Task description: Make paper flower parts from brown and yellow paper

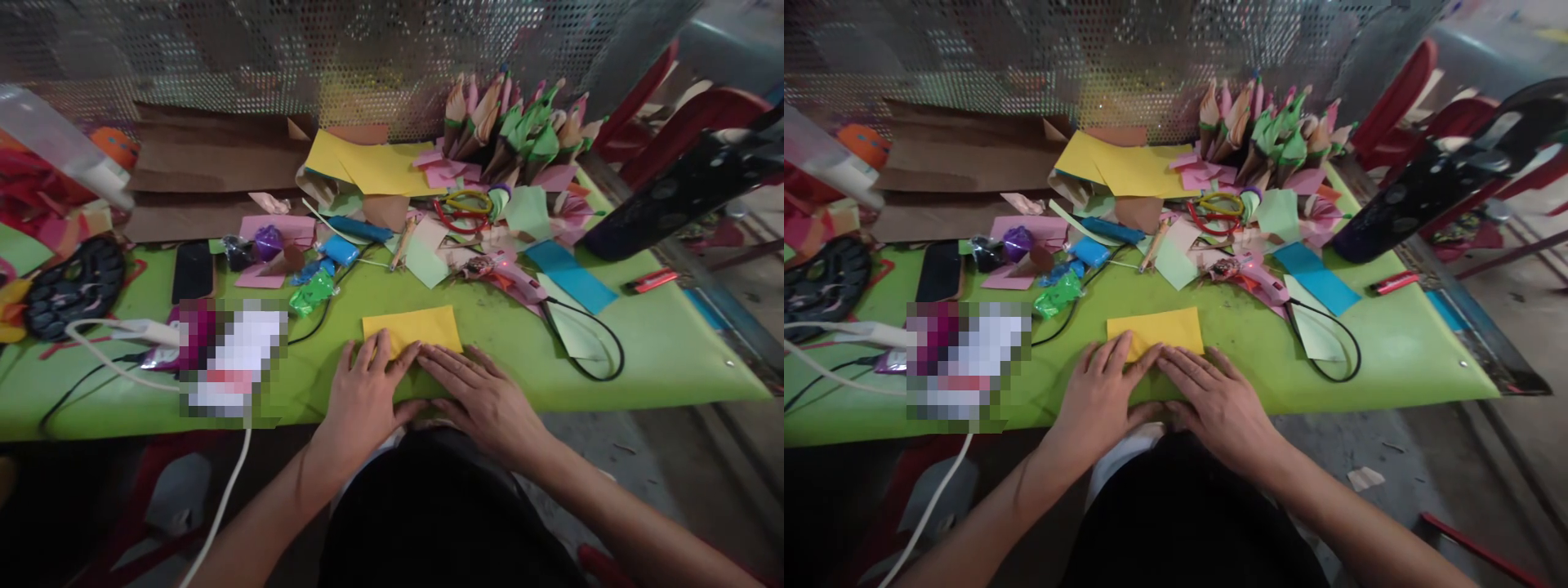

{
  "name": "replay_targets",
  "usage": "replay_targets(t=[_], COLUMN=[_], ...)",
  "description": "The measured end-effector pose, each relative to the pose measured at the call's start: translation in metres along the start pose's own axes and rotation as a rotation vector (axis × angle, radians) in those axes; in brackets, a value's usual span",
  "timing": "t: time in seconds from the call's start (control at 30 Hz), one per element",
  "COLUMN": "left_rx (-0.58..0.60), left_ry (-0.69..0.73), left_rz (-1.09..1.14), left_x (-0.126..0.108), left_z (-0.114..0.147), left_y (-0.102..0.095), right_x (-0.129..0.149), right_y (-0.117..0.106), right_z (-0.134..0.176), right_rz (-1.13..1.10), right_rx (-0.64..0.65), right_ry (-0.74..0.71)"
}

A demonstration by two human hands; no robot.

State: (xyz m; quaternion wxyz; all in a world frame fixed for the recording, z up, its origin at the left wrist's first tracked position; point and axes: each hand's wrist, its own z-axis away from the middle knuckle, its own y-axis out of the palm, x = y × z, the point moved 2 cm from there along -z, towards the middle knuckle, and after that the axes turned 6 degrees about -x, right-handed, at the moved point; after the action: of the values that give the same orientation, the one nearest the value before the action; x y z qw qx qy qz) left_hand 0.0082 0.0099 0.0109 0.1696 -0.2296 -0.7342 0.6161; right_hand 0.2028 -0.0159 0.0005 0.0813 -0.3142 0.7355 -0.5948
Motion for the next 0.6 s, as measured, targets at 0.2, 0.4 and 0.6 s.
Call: replay_targets(t=[0.2,0.4,0.6], left_rx=[-0.033,-0.085,-0.213], left_ry=[-0.006,-0.022,-0.086], left_rz=[0.041,0.054,0.076], left_x=[0.011,0.024,0.029], left_z=[0.018,0.036,0.055], left_y=[-0.003,0.001,0.001], right_x=[-0.020,-0.020,-0.020], right_y=[-0.002,-0.002,0.000], right_z=[0.019,0.020,0.020], right_rz=[0.029,0.047,0.098], right_rx=[0.004,-0.026,-0.056], right_ry=[0.031,-0.005,-0.033])
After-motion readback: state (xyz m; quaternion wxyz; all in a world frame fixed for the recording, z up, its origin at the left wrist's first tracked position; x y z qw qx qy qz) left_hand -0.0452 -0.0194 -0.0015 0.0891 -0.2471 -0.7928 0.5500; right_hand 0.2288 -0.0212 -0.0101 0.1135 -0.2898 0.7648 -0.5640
